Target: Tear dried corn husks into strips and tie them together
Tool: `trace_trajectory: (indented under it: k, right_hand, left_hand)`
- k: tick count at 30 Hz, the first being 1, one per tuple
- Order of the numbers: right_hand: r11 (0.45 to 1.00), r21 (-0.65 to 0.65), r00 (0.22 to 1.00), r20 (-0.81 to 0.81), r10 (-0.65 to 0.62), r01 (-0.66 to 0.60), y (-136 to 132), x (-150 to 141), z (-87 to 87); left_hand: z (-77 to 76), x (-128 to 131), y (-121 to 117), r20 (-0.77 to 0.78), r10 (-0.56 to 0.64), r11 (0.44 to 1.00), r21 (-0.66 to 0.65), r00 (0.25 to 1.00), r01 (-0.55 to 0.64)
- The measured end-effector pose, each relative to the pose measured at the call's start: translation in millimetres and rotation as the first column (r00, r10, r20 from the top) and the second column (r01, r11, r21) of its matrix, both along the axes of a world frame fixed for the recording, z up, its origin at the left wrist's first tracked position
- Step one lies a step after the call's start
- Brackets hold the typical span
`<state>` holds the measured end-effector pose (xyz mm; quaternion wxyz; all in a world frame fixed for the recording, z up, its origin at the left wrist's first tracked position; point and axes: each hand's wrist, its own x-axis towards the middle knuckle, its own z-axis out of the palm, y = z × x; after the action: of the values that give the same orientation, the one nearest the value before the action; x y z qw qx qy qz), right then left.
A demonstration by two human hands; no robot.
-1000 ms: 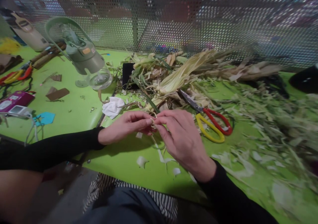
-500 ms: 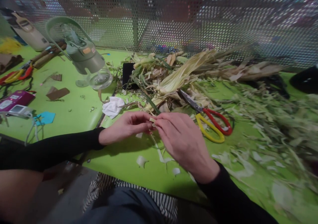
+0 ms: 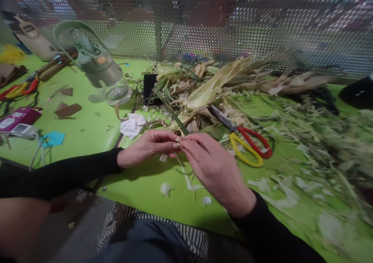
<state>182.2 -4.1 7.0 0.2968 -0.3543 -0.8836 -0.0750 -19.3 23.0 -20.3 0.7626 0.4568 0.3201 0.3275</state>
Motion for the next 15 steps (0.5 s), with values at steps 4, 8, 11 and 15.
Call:
trace_trajectory:
  k: [4,8,11,15]
  right_hand:
    - [1.000,0.019,1.000,0.000,-0.006,0.006,-1.7,-2.3,0.7]
    - [0.998,-0.050,0.996,-0.079,-0.031,0.028,-3.0,-4.6,1.0]
    - [0.993,-0.111,0.991,-0.122,-0.064,0.050,-5.0,-5.0,1.1]
    - [0.988,-0.135,0.991,-0.104,-0.084,0.070,-6.9,-5.8,0.1]
  left_hand:
    - [-1.6,-1.2,0.3,-0.075,0.018,0.984,0.180,0.997,-0.004]
    - [-3.6,-4.4,0.1,-0.200,0.044,0.936,0.351,0.979,0.030]
    - [-1.9,-5.2,-0.1,-0.260,0.070,0.882,0.467,0.963,0.062]
    - [2.0,-3.5,-1.7,-0.268,0.120,0.831,0.554,0.956,0.051]
